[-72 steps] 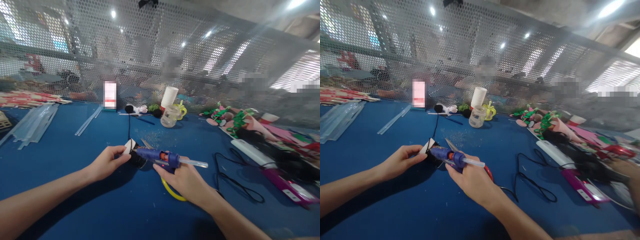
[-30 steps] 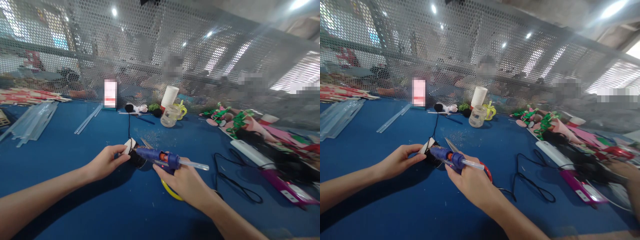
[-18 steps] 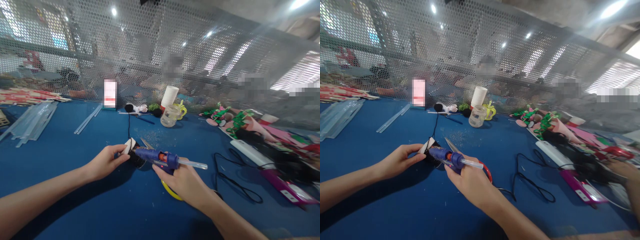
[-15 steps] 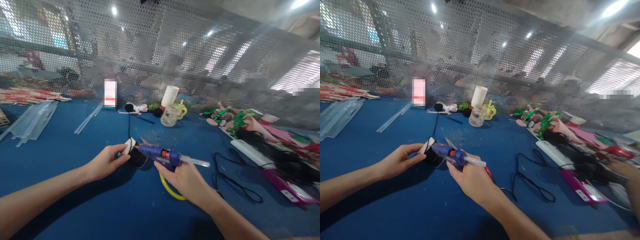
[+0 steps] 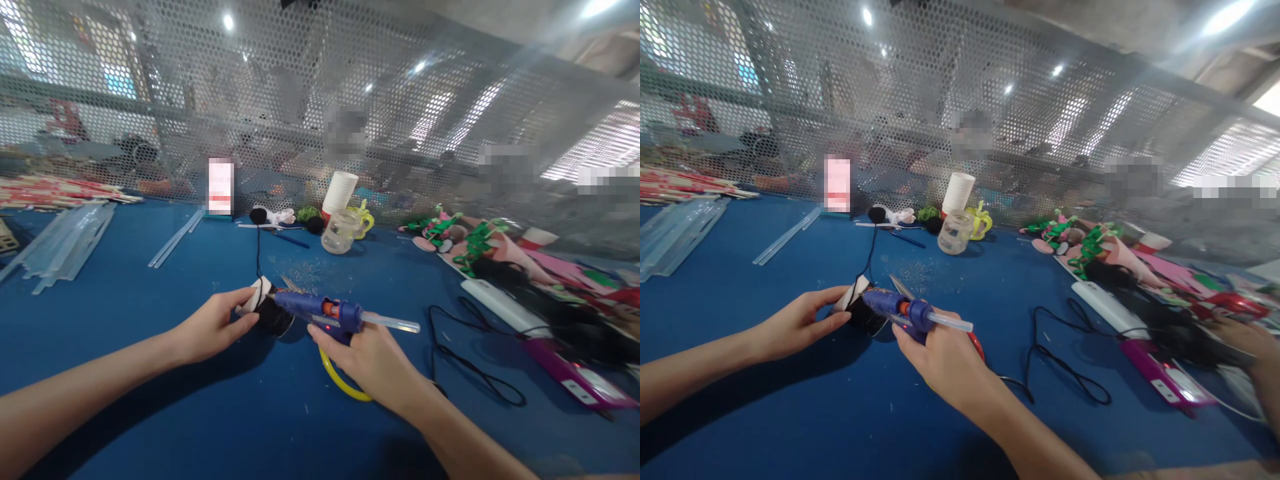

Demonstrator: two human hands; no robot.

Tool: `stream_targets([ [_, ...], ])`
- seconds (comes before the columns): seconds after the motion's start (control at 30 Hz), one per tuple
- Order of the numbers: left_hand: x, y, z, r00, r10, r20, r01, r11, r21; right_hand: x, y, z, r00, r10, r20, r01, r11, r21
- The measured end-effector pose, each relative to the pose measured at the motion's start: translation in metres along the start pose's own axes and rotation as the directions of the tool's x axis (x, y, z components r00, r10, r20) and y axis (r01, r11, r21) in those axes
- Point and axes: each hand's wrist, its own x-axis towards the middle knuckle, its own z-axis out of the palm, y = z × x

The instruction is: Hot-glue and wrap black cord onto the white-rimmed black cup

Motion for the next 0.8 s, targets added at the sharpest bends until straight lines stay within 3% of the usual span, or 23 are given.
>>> stream_targets([
  [0.27, 0.0, 0.002, -0.001, 0.999, 0.023, 0.024, -0.022, 0.999, -0.034, 0.002, -0.008, -0.002, 0.999, -0.017, -0.038, 0.022, 0.992, 0.121],
  [0.8, -0.001, 0.001, -0.002, 0.999, 0.039, 0.027, -0.038, 0.999, -0.031, 0.001, -0.006, -0.001, 0.999, -0.039, -0.016, 0.041, 0.996, 0.079],
])
